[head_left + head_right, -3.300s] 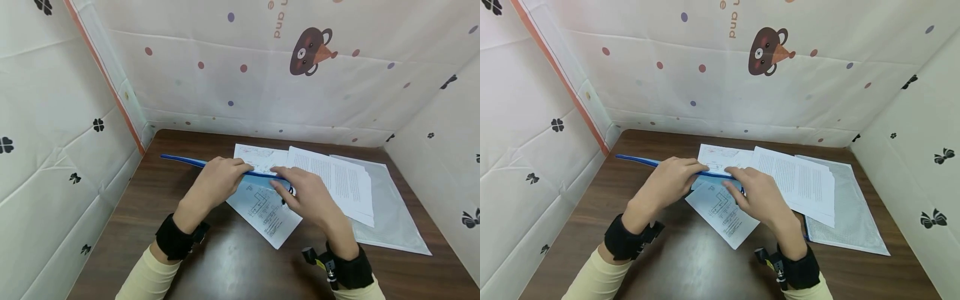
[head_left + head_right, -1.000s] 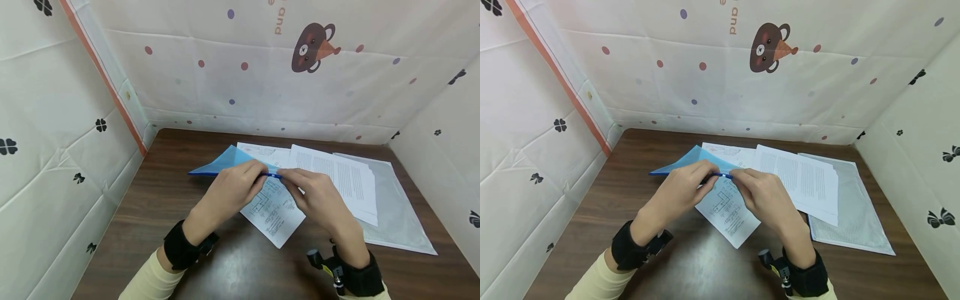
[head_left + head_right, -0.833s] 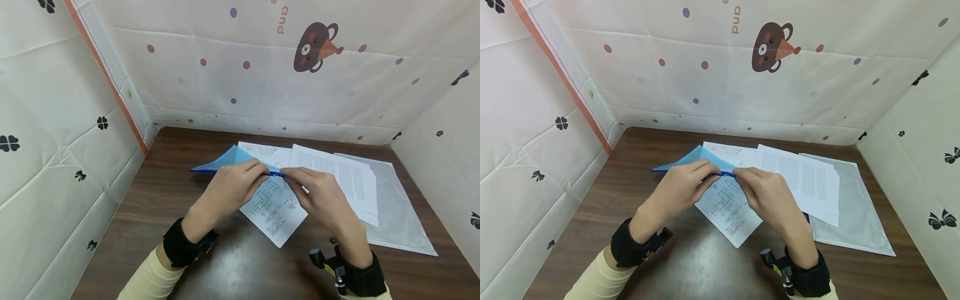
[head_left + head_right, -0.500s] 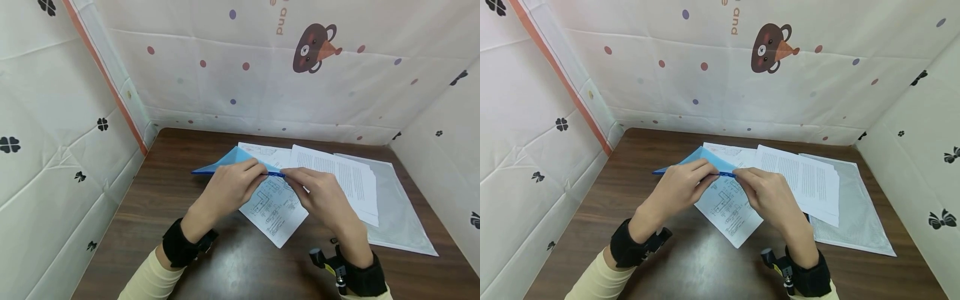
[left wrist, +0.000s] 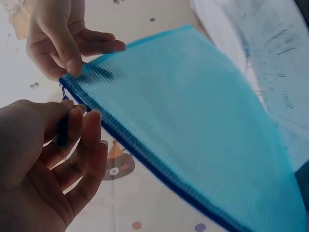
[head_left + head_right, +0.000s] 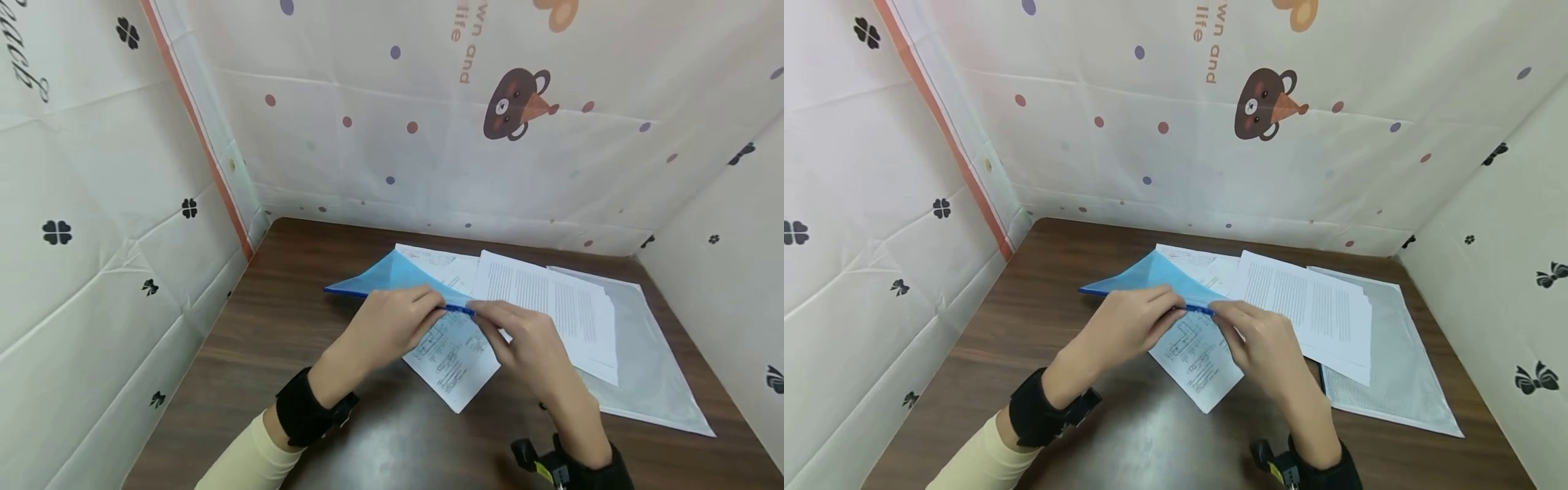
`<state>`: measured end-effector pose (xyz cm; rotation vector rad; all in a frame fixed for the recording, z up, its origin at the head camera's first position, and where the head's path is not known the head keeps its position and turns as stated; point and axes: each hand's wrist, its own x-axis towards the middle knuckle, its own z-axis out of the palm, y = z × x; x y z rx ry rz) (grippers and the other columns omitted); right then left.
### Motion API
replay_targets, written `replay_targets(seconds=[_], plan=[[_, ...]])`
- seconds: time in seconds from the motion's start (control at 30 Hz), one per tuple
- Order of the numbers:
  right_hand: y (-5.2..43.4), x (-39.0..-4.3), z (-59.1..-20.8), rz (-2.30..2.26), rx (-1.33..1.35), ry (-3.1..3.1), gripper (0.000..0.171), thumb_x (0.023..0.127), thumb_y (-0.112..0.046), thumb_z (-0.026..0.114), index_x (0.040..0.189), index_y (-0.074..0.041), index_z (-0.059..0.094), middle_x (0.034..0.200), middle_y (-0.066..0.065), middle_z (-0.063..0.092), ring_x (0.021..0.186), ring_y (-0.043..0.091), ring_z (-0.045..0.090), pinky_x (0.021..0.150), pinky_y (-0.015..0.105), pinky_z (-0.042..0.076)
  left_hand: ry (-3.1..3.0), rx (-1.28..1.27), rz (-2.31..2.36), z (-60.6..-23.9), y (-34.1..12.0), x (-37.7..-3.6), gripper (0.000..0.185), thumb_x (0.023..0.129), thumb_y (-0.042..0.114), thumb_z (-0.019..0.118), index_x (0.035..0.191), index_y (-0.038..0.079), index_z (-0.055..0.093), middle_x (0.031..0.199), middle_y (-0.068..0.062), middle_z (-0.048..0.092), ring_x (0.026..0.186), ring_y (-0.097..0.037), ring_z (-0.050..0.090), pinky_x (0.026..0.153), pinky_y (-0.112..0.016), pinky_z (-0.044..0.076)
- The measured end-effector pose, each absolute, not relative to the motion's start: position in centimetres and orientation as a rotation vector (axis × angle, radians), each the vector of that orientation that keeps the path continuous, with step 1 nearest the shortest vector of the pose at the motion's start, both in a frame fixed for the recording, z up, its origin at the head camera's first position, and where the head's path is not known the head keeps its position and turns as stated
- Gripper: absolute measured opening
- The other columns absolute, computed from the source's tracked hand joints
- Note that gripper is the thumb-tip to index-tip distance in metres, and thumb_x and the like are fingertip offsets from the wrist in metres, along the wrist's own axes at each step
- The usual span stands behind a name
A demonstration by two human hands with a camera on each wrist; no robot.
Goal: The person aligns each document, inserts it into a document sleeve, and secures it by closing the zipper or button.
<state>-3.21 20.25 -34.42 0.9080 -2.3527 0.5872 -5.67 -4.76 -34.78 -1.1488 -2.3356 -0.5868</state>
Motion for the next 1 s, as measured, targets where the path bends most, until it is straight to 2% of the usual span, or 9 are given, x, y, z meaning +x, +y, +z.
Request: replay_targets(seconds=[0.13,0.23,0.4,0.63,0.8,1.0], plan=[[20.4,-2.0,-35.4,0.597,0.894,-2.325,0.033,0.084,0.005,0.083,0.115,-0.004,0.08,0.108,0.011,0.08,0.092,0.028,0.079,0.066,0.039,0.063,-2.367,-1.177,-0.579,-35.1,-5.0,-4.6,0.014,0.103,0.023,0.073,0.108,0.011,0.077,0.092,0.004,0.074,0.071,-0.004,0.066,0.066,-0.012,0.049],[20.2,-1.7,-35.5,0.607,0.878,-2.315,0.032,0.085,0.004,0.083,0.116,-0.004,0.08,0.108,0.011,0.08,0.092,0.028,0.079,0.067,0.04,0.063,-2.365,-1.148,-0.587,-35.0,-5.2,-4.3,0.016,0.102,0.024,0.074,0.11,0.011,0.078,0.095,0.004,0.076,0.073,-0.005,0.068,0.068,-0.013,0.051],[20.3,-1.9,-34.9,0.604,0.862,-2.298,0.033,0.085,0.004,0.084,0.117,-0.005,0.081,0.107,0.009,0.08,0.09,0.025,0.079,0.064,0.036,0.062,-2.333,-1.117,-0.602,-34.2,-5.1,-4.7,0.016,0.101,0.025,0.076,0.109,0.011,0.078,0.096,0.002,0.077,0.075,-0.006,0.07,0.068,-0.016,0.053],[20.4,-2.3,-32.9,0.559,0.884,-2.228,0.031,0.084,0.005,0.084,0.113,-0.005,0.081,0.103,0.008,0.081,0.079,0.019,0.078,0.056,0.026,0.054,-2.277,-1.045,-0.602,-32.1,-5.6,-5.0,0.012,0.101,0.026,0.076,0.104,0.014,0.078,0.092,0.005,0.074,0.073,-0.005,0.067,0.061,-0.016,0.048],[20.0,-2.2,-30.8,0.513,0.882,-2.164,0.027,0.084,0.006,0.084,0.109,-0.003,0.081,0.1,0.008,0.081,0.076,0.02,0.078,0.056,0.028,0.056,-2.199,-1.013,-0.607,-30.9,-5.5,-4.9,0.01,0.1,0.022,0.077,0.103,0.012,0.078,0.092,0.003,0.073,0.072,-0.006,0.067,0.06,-0.017,0.049],[19.7,-1.1,-28.8,0.465,0.833,-2.114,0.029,0.084,0.004,0.083,0.112,-0.005,0.081,0.102,0.009,0.08,0.072,0.021,0.076,0.053,0.031,0.054,-2.115,-0.987,-0.626,-29.7,-5.1,-4.4,0.011,0.101,0.022,0.076,0.104,0.011,0.078,0.095,0.001,0.073,0.072,-0.008,0.068,0.061,-0.02,0.052]])
